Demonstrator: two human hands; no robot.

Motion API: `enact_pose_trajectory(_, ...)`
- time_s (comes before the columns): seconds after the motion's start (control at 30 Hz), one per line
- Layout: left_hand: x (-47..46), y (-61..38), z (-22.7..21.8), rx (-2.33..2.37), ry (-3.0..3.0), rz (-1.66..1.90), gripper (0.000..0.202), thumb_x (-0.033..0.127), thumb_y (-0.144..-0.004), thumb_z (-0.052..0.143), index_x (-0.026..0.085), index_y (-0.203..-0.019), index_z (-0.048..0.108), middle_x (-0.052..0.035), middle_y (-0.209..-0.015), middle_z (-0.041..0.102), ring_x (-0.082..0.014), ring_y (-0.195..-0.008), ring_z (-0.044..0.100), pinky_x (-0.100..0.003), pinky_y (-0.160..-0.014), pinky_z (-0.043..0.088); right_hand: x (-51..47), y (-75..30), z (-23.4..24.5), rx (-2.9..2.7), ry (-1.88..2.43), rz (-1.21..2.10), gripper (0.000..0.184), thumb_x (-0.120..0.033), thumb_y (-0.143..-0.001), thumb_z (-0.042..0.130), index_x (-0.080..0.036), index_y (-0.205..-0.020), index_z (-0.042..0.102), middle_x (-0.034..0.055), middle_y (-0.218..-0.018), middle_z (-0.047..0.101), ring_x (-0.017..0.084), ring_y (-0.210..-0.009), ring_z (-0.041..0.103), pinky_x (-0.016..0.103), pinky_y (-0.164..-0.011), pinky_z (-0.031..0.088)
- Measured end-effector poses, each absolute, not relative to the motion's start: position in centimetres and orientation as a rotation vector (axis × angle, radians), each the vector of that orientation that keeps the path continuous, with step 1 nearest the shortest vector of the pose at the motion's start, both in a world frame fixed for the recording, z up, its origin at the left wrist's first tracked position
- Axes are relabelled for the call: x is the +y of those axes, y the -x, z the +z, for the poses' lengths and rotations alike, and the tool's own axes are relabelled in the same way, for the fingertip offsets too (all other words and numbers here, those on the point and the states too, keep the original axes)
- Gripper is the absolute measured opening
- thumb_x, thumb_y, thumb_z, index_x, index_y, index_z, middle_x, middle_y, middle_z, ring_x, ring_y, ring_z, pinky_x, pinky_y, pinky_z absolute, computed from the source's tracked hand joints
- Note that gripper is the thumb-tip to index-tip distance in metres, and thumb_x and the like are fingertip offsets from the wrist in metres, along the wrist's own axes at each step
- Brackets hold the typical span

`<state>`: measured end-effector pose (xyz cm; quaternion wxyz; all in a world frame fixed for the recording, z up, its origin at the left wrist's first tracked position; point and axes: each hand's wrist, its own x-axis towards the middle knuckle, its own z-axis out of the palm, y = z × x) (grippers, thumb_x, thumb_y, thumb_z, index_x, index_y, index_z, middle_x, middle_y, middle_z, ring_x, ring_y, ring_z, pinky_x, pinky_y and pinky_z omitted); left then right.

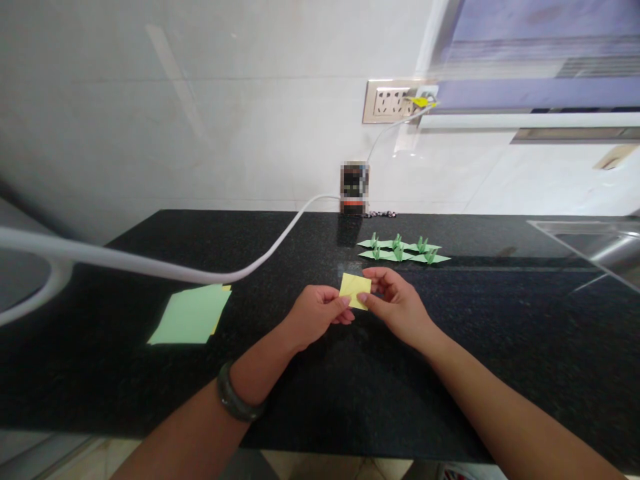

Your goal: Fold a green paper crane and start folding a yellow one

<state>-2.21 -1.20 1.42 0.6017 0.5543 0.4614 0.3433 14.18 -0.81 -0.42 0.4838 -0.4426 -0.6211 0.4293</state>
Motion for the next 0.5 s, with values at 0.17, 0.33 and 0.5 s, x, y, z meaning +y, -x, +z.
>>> enact_pose_trajectory(0.17,-1.19,2.14,1.41,1.079,-1.263,0.812,0.021,0.030,-0.071,0.055,0.011,-0.063,0.060,-0.0050,-0.058,0.063,-0.0117,-0.054,0.056,-0.024,-0.056,0.043,-0.88,-13.99,0.03,-1.400,1.000,1.270,0.038,-0.023,-0.066,0.062,-0.019,-0.100,0.045,-0.0030,-0.068,0.052,0.009,-0.057,0.051,0.022,-0.053,0.043)
enact_pose_trajectory(0.33,-1.13,2.25,1.05,1.058,-1.302,0.823,0.023,0.032,-0.071,0.054,0.012,-0.062,0.060,-0.0045,-0.059,0.062,-0.0118,-0.054,0.055,-0.024,-0.057,0.043,-0.96,-13.91,0.23,-1.357,0.988,1.317,0.040,-0.024,-0.064,0.064,-0.020,-0.099,0.046,-0.0040,-0.066,0.052,0.008,-0.054,0.050,0.022,-0.051,0.042)
enact_pose_trajectory(0.5,-1.07,2.71,0.91,1.039,-1.490,0.756,0.024,0.034,-0.071,0.052,0.013,-0.063,0.060,-0.0042,-0.060,0.063,-0.0128,-0.055,0.056,-0.023,-0.055,0.042,-0.97,-14.26,0.51,-1.446,1.065,1.359,0.029,-0.035,-0.070,0.059,-0.016,-0.090,0.051,-0.0006,-0.068,0.055,0.009,-0.054,0.050,0.020,-0.046,0.040)
